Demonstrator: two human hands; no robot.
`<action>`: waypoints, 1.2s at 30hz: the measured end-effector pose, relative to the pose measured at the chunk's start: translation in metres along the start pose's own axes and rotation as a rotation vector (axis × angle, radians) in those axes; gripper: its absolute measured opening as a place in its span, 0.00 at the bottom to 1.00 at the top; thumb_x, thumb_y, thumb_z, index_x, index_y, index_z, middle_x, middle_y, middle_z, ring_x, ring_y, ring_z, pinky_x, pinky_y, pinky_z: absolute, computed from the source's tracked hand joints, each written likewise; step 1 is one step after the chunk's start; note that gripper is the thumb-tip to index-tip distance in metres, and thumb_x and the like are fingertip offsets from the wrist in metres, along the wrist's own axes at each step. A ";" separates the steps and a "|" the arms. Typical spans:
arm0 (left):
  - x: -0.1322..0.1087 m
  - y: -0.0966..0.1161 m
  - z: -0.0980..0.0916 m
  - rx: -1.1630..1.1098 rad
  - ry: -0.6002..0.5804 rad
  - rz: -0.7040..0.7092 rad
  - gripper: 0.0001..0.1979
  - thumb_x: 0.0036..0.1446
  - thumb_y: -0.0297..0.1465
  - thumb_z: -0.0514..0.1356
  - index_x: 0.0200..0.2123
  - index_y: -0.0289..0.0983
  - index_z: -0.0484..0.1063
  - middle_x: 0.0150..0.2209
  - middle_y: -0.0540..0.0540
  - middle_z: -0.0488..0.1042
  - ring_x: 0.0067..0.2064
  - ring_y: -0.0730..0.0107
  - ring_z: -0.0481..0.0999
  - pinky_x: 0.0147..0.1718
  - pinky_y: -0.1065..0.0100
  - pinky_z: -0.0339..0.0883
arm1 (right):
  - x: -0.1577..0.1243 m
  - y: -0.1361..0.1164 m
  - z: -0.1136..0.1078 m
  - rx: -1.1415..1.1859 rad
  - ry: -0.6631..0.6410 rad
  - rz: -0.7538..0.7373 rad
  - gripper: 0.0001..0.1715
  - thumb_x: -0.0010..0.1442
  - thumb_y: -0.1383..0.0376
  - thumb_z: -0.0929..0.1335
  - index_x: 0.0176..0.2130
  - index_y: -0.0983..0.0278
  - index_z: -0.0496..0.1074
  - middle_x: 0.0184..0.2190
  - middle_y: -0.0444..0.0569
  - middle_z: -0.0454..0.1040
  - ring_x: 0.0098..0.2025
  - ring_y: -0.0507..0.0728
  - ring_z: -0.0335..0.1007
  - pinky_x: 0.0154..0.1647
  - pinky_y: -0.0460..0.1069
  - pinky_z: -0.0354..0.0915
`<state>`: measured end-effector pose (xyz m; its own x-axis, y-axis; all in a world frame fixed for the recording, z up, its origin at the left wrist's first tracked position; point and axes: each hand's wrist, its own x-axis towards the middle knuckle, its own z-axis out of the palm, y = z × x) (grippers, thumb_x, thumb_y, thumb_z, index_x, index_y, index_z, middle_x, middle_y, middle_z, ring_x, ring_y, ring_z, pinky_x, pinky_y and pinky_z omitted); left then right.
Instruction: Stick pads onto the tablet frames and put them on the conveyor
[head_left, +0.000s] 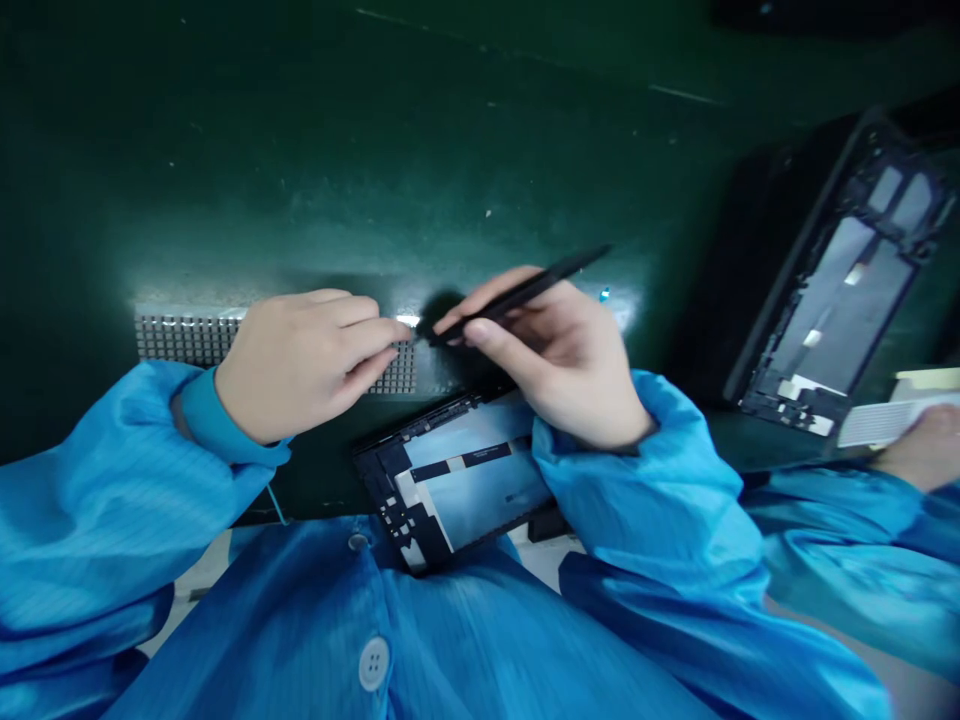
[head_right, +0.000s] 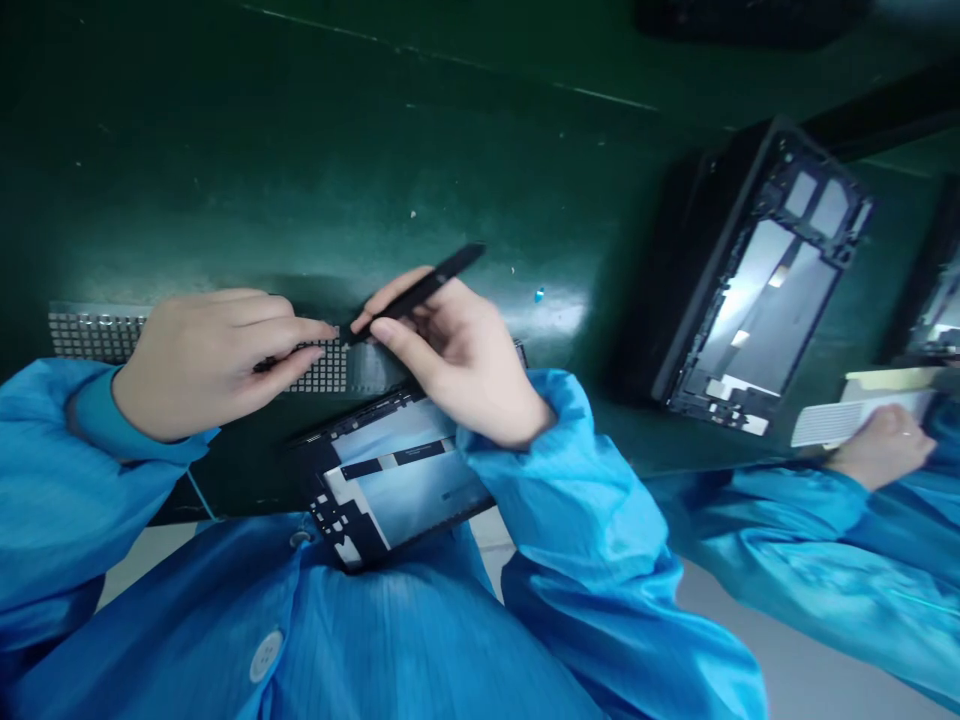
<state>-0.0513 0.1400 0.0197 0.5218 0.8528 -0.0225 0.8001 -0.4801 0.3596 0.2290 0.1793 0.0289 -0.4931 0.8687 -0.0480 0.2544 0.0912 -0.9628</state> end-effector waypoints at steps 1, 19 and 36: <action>0.000 -0.001 0.000 -0.013 0.004 -0.004 0.22 0.85 0.39 0.53 0.59 0.49 0.89 0.42 0.46 0.90 0.48 0.54 0.90 0.35 0.58 0.69 | -0.013 0.001 0.002 0.026 0.108 0.015 0.11 0.79 0.52 0.78 0.52 0.55 0.83 0.47 0.48 0.91 0.50 0.62 0.92 0.55 0.58 0.88; 0.000 -0.003 -0.005 -0.061 0.035 0.013 0.19 0.85 0.38 0.55 0.57 0.46 0.88 0.36 0.47 0.87 0.40 0.58 0.88 0.29 0.56 0.69 | -0.091 -0.008 0.018 -0.384 0.463 -0.045 0.11 0.77 0.68 0.76 0.55 0.55 0.83 0.48 0.51 0.92 0.50 0.63 0.92 0.54 0.60 0.86; 0.002 0.001 -0.004 -0.020 -0.012 -0.021 0.21 0.84 0.39 0.53 0.58 0.51 0.88 0.36 0.47 0.86 0.43 0.56 0.88 0.33 0.58 0.68 | 0.018 -0.002 -0.002 -0.146 -0.193 -0.058 0.13 0.83 0.54 0.74 0.54 0.60 0.84 0.52 0.51 0.91 0.53 0.61 0.90 0.57 0.55 0.84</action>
<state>-0.0510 0.1423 0.0241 0.5081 0.8603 -0.0411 0.8051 -0.4575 0.3776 0.2211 0.1955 0.0305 -0.6564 0.7523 -0.0569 0.3317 0.2200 -0.9174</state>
